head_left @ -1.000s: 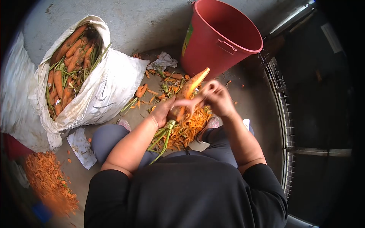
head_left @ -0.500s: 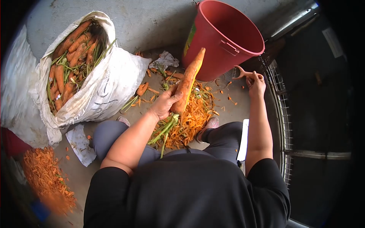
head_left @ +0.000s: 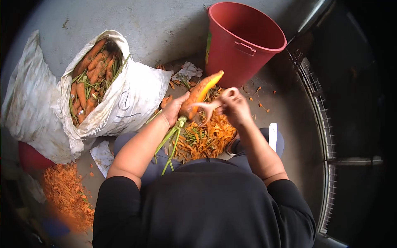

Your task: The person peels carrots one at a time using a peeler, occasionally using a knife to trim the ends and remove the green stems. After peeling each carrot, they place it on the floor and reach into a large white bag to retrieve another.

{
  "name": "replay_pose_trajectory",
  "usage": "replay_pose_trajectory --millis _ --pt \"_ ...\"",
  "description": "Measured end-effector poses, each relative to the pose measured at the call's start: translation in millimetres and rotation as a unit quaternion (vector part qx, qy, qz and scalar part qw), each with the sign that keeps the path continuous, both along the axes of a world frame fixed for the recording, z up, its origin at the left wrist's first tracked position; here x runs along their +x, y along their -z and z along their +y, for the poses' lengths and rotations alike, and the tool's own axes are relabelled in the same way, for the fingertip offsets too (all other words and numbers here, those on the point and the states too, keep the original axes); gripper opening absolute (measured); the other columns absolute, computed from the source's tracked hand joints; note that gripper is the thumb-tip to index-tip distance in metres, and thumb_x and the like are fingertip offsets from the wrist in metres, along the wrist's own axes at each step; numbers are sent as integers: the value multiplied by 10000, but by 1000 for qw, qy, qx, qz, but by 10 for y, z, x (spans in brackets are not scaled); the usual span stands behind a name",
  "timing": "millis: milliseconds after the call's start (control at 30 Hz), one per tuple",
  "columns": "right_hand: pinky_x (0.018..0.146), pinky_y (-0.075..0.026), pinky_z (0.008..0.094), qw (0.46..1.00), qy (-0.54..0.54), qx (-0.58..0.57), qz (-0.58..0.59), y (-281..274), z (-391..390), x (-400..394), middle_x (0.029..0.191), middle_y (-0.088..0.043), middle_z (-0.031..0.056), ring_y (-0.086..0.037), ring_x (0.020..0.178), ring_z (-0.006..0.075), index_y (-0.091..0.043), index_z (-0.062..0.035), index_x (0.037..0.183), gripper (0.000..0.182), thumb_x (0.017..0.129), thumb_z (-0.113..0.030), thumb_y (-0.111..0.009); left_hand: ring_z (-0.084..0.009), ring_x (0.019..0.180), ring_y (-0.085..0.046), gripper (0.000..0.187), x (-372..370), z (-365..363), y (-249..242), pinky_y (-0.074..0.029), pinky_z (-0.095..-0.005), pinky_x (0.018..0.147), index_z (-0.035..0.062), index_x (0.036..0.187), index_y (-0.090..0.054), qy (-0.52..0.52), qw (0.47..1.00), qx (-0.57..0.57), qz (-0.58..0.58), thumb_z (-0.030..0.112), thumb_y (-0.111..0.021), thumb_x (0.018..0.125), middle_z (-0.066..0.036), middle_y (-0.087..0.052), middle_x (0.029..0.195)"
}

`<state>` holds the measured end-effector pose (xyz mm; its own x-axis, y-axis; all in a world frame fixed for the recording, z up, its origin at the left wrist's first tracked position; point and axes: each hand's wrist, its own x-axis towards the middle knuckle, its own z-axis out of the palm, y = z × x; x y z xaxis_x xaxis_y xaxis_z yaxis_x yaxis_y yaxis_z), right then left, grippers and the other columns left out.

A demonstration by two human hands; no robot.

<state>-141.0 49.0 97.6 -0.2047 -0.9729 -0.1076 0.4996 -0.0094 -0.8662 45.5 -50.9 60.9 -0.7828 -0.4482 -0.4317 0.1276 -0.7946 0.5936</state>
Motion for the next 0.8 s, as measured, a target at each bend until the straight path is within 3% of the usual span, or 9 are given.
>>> replay_pose_trajectory --millis 67,133,200,300,400,500,633,700,800 --pt "461 -474 221 998 -63 -8 21 23 28 195 671 -586 78 -582 536 129 -507 -34 856 116 813 -108 -584 -209 686 -610 478 -2 165 -51 -522 -308 568 -5 1102 -477 19 997 74 -15 412 -386 886 -137 -595 880" --pt "460 -476 215 998 -55 -26 22 110 -12 138 673 -596 81 -589 539 130 -508 -36 848 93 819 -96 -573 -207 750 -615 438 105 209 181 -522 -311 609 9 1092 -482 71 997 23 2 385 -358 904 -137 -594 939" --pt "460 -475 213 1000 -7 -23 14 154 -42 -42 664 -594 77 -584 534 125 -508 -37 845 96 819 -101 -574 -217 656 -613 448 205 267 210 -515 -305 498 -3 1062 -484 129 991 -42 -17 394 -348 905 -150 -593 847" --pt "458 -475 219 988 143 40 49 424 -97 -791 656 -570 63 -564 515 124 -492 -53 825 120 814 -128 -585 -222 640 -599 476 304 366 79 -497 -304 446 -7 1059 -471 119 992 -15 -47 420 -331 900 -150 -574 804" --pt "453 -473 217 930 303 188 94 663 53 -1401 642 -550 51 -537 493 117 -472 -76 804 149 810 -156 -598 -222 643 -598 479 467 419 54 -503 -305 436 13 1084 -462 102 991 -27 -77 436 -341 893 -150 -566 813" --pt "451 -471 210 924 363 108 54 529 89 -1218 648 -558 53 -540 495 117 -465 -82 805 154 812 -158 -598 -230 643 -598 476 534 426 86 -515 -316 434 27 1106 -446 67 992 -16 -103 439 -362 884 -156 -560 815" --pt "441 -475 226 992 99 -29 67 99 78 -105 660 -581 77 -582 517 135 -472 -33 841 175 795 -132 -608 -224 613 -610 485 460 412 162 -508 -305 418 5 1055 -476 63 996 36 -49 446 -381 878 -143 -573 804" --pt "435 -480 232 998 -63 0 3 -30 203 293 656 -590 86 -571 479 136 -500 -24 812 125 801 -101 -597 -224 607 -605 481 418 463 49 -505 -303 415 6 1052 -474 67 995 -15 -70 445 -379 878 -138 -566 798" --pt "446 -482 227 1000 -20 0 7 138 90 -10 665 -593 85 -568 491 123 -510 -32 823 102 818 -109 -577 -246 607 -575 490 501 481 66 -459 -319 388 27 1086 -447 109 992 17 -55 460 -341 882 -148 -539 810"
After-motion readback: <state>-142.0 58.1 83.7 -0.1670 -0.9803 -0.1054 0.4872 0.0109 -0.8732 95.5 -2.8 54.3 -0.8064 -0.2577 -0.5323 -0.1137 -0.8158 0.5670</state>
